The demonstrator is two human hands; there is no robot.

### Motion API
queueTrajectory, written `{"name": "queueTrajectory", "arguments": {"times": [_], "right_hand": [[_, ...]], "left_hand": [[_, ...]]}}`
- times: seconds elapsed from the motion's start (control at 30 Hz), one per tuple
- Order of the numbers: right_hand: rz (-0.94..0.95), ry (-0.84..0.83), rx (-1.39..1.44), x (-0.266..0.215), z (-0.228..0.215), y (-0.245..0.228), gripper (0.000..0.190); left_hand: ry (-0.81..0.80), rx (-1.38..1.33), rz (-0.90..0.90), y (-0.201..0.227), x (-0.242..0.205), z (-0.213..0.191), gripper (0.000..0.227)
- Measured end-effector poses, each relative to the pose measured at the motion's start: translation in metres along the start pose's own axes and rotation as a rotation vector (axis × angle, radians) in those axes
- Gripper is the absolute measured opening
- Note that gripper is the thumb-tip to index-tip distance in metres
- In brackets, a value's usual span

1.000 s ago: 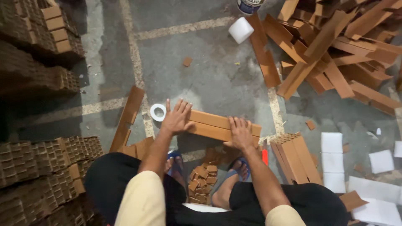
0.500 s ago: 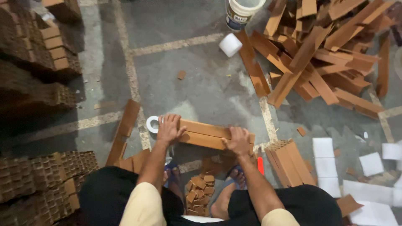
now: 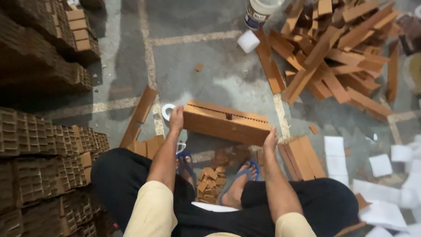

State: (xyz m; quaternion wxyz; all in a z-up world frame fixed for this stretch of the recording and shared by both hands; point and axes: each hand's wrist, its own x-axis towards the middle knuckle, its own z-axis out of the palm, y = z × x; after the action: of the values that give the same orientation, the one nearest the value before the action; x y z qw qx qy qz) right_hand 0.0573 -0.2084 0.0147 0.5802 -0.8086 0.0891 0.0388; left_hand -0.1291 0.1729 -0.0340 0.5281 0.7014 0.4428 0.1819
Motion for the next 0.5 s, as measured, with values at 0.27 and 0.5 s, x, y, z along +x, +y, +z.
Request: {"name": "queueTrajectory", "arguments": {"times": [0.27, 0.5], "right_hand": [[-0.012, -0.036, -0.433, -0.015, -0.001, 0.012, 0.063], [-0.661, -0.124, -0.834, -0.037, 0.055, 0.000, 0.058]], "left_hand": [[-0.051, 0.367, -0.178, 0.025, -0.038, 0.001, 0.062], [-0.223, 0.697, 0.604, 0.046, -0.060, 0.081, 0.058]]}}
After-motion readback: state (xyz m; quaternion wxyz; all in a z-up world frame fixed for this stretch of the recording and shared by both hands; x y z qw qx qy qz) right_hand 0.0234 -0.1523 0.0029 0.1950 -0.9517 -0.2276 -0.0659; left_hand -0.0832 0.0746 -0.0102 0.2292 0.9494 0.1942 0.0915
